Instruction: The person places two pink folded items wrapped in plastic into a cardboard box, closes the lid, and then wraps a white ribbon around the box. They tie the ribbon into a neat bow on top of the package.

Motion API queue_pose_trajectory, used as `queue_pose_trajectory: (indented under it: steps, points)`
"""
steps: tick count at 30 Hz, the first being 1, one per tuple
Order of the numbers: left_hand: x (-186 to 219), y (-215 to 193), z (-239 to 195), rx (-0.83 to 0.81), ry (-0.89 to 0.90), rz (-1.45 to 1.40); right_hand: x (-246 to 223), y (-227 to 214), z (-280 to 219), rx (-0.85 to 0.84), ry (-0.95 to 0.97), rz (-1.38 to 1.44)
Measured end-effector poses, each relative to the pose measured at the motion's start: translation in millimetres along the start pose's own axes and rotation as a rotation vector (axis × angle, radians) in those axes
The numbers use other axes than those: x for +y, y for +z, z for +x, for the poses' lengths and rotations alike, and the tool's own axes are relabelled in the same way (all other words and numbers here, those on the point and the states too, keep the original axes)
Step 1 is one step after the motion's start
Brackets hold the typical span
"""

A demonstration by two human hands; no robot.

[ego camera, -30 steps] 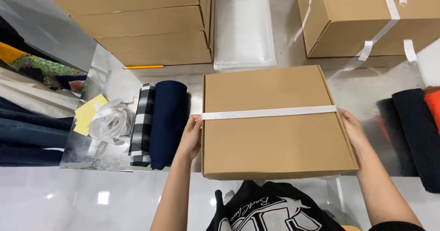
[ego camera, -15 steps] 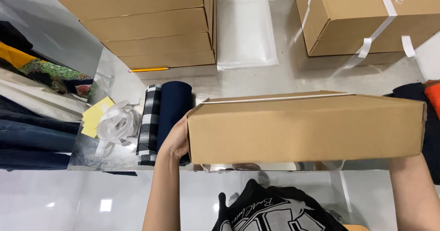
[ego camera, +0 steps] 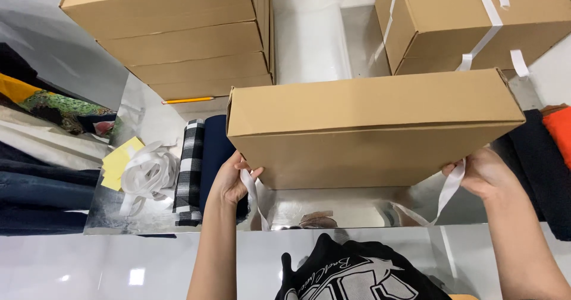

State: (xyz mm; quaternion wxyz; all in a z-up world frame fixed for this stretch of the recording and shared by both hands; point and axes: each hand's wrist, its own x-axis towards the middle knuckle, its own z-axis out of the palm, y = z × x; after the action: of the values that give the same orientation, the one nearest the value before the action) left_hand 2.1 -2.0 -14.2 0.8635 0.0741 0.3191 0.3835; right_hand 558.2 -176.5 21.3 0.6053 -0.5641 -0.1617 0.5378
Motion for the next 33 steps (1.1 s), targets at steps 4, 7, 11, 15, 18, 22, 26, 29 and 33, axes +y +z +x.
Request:
queue_pose_trajectory:
  steps: [4,7,11,15,18,22,26,29,33]
  points:
    - [-4.8,-0.8,-3.7,0.066,0.01,0.076,12.4,-18.4,7.9,-0.035,0.04,0.073]
    - [-8.4,13.1,-16.7,0.167,0.088,0.239,-1.6,7.6,-16.3,0.033,0.08,0.106]
    - [-11.6,23.0,-29.5,0.182,0.105,0.253,-7.4,19.7,-38.3,0.07,0.053,0.105]
    - [-20.2,14.0,-36.8,0.141,0.114,0.162,9.9,-8.5,-41.2,0.054,0.068,0.107]
    - [-33.4,5.7,-48.3,0.154,0.213,0.041,3.9,17.5,-73.3,0.154,0.149,0.141]
    - [-56.6,-5.8,-61.1,0.14,0.223,0.024,43.8,10.1,-88.1,0.157,0.181,0.27]
    - [-81.4,6.1,-85.9,0.094,0.153,-0.018,86.4,23.7,-102.2,0.063,0.217,0.377]
    - [-98.8,-3.8,-87.5,0.053,0.098,0.011,107.3,53.3,-117.1,0.021,0.222,0.444]
    - [-129.5,-15.5,-78.4,-0.021,0.033,0.055,145.0,80.7,-115.4,0.085,0.275,0.449]
